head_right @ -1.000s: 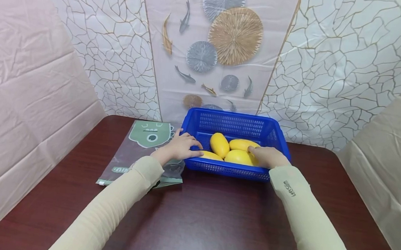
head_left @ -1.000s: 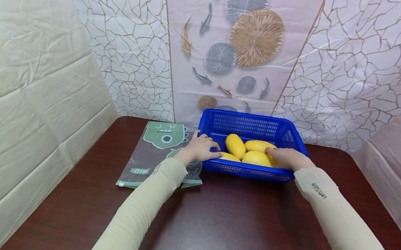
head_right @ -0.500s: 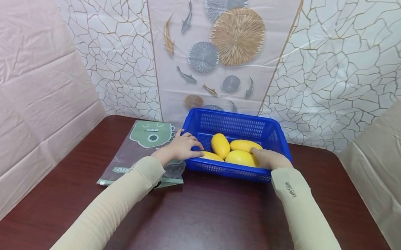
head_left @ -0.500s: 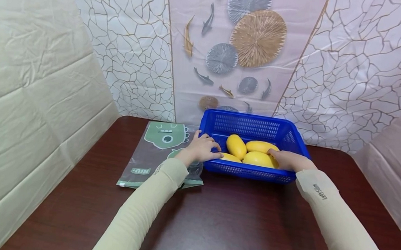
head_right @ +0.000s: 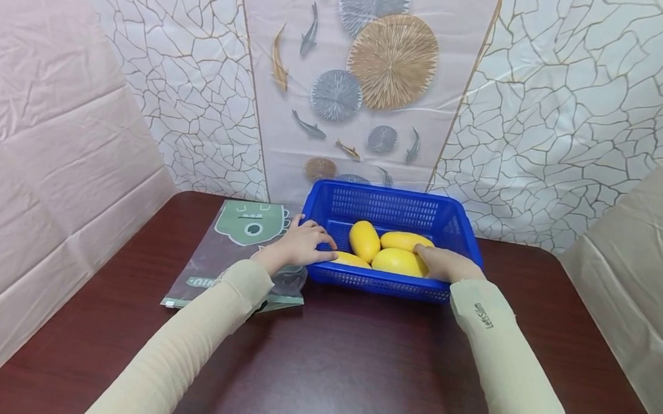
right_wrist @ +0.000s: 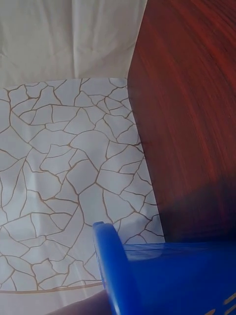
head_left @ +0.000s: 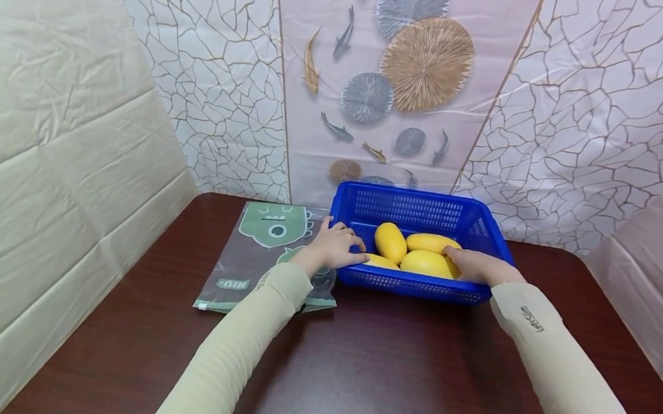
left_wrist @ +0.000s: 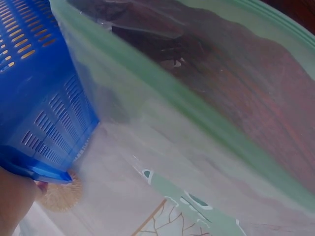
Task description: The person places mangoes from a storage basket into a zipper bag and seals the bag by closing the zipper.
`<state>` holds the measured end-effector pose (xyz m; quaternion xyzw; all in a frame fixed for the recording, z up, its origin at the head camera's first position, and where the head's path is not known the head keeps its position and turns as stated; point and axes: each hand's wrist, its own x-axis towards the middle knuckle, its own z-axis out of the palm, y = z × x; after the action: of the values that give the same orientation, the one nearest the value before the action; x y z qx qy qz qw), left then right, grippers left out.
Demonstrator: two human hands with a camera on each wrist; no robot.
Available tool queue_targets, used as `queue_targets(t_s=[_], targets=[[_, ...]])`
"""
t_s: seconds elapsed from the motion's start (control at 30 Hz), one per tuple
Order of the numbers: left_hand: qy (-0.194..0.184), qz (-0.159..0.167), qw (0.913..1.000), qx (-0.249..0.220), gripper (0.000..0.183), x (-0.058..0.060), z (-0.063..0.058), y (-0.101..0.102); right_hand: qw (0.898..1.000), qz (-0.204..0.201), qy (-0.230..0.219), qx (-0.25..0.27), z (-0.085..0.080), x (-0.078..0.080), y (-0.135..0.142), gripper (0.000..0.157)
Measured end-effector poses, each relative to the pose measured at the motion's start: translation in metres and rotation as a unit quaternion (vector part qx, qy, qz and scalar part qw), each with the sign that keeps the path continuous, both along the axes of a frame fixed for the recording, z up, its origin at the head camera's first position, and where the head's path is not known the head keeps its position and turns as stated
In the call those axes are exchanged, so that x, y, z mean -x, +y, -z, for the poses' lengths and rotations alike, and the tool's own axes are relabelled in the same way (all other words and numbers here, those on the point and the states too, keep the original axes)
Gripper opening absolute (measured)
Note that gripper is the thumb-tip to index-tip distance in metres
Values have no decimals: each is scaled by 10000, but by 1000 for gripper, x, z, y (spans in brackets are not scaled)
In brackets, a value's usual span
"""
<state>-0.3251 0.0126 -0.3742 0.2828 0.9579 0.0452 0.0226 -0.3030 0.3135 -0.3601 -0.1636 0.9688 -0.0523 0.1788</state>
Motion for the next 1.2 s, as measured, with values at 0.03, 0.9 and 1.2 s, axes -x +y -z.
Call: queue_targets(t_s=[0.03, 0.9, 1.2], targets=[[-9, -6, 10000, 12, 44, 0, 0, 0, 9999, -80, 78, -25, 0, 0, 0, 55], [4, -14, 10000, 5, 42, 0, 0, 0, 9847, -952, 1454, -151, -10, -3, -1, 69], [9, 10, 10000, -7, 42, 0, 0, -1, 9760, -1184, 1827, 31, -14, -10, -2, 68]])
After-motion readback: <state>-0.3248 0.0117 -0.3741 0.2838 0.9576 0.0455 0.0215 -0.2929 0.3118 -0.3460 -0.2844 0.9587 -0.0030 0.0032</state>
